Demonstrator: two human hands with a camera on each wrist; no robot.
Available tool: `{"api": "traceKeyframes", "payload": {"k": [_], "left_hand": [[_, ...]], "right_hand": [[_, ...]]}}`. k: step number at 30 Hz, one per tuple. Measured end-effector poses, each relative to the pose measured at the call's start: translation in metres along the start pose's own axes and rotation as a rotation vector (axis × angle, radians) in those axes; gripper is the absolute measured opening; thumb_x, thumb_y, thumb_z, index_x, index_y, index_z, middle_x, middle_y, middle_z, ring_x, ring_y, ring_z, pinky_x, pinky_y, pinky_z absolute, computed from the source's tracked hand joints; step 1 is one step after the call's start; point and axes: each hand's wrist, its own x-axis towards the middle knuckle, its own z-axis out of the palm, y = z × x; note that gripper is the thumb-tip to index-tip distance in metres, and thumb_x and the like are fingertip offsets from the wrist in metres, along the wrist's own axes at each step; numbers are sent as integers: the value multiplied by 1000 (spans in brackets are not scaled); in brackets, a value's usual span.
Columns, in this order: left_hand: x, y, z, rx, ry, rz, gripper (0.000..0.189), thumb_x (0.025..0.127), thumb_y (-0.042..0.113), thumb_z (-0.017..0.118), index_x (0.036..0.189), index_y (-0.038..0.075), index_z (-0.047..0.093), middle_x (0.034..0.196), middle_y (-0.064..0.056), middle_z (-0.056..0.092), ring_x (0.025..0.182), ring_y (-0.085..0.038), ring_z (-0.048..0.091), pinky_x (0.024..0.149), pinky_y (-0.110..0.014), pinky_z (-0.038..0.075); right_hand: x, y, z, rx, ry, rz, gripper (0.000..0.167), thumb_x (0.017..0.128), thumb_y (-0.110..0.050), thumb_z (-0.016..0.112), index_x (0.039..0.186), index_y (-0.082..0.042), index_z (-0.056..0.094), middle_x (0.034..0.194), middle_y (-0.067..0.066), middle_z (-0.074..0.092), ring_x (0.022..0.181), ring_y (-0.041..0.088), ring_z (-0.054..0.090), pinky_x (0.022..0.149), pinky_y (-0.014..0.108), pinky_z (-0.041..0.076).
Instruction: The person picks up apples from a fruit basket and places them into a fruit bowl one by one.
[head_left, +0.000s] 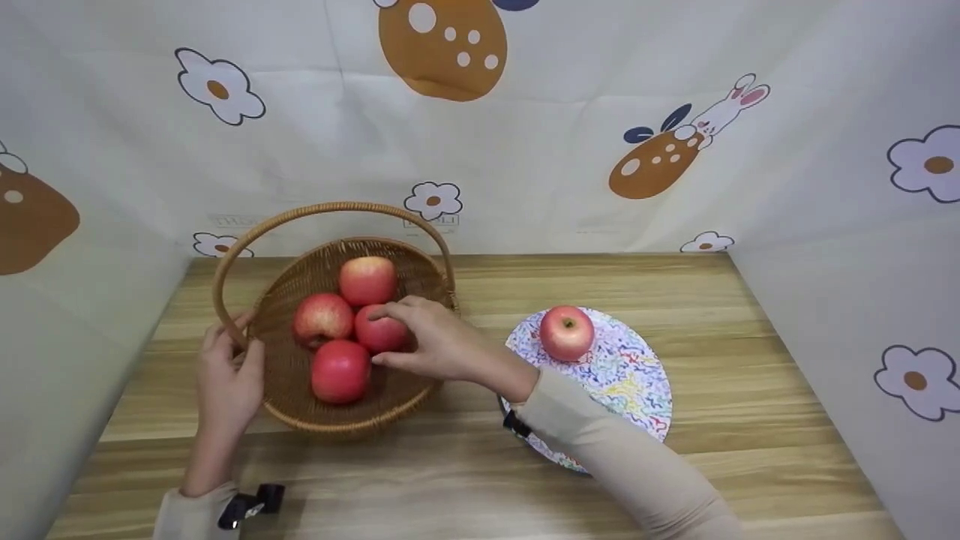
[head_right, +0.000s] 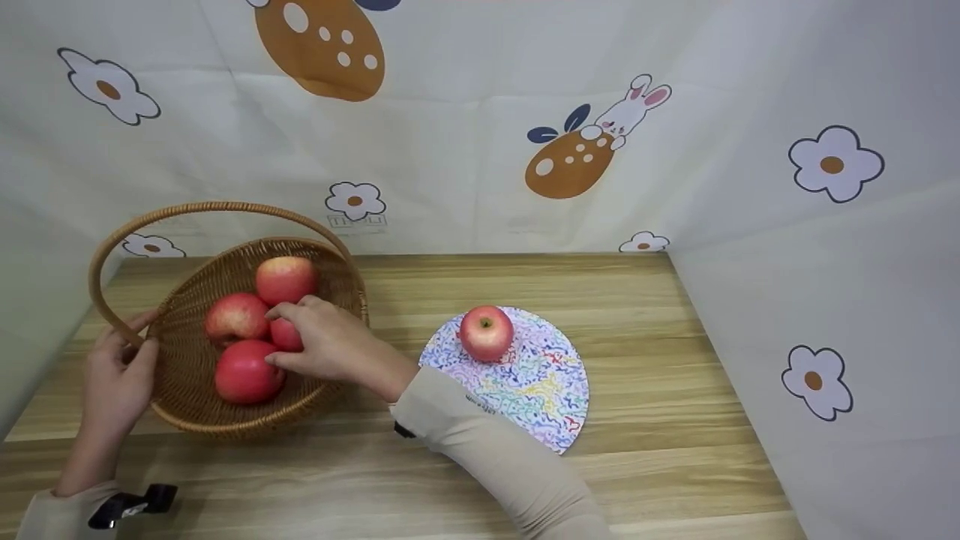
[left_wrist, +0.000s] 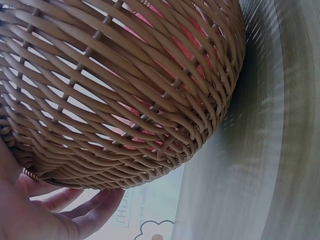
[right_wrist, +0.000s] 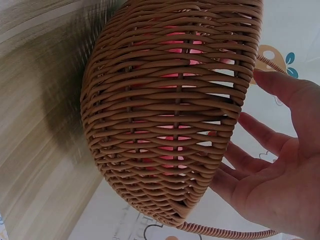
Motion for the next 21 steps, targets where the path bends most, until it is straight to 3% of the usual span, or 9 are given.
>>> {"api": "traceKeyframes", "payload": {"k": [3, 6, 11, 21], "left_hand": [[0, 1, -1, 16, -3, -1, 43, 98, -4, 49, 138, -15, 60, 138, -28, 57, 111, -22, 56, 81, -3, 41], [-1, 2, -1, 20, 0, 9, 43, 97, -4, 49, 138, -16, 60, 136, -28, 57, 108, -18, 57, 80, -3, 41], [-2, 3, -1, 5, -1, 34, 44, 97, -6, 48, 137, -19, 58, 135, -32, 56, 117, -37, 58, 81, -1, 40], [-1, 4, -3, 79, -16, 51, 44, 97, -3, 50, 137, -18, 58, 134, -34, 57, 111, -47, 61, 79, -1, 36]], "right_hand": [[3, -3, 1, -14, -7, -4, 51, 98, -29, 77, 143, -11, 63, 138, 13, 66, 130, 25, 59, 109, 35, 48], [7, -4, 3, -23, -27, 8, 52, 97, -30, 77, 143, -11, 62, 140, 11, 65, 132, 23, 58, 110, 35, 48], [13, -7, 4, -30, -67, 30, 53, 97, -31, 77, 144, -11, 61, 142, 10, 64, 134, 22, 56, 111, 36, 47], [24, -9, 6, -59, -123, 42, 55, 99, -31, 75, 147, -11, 59, 144, 9, 63, 135, 23, 54, 112, 35, 45]]}}
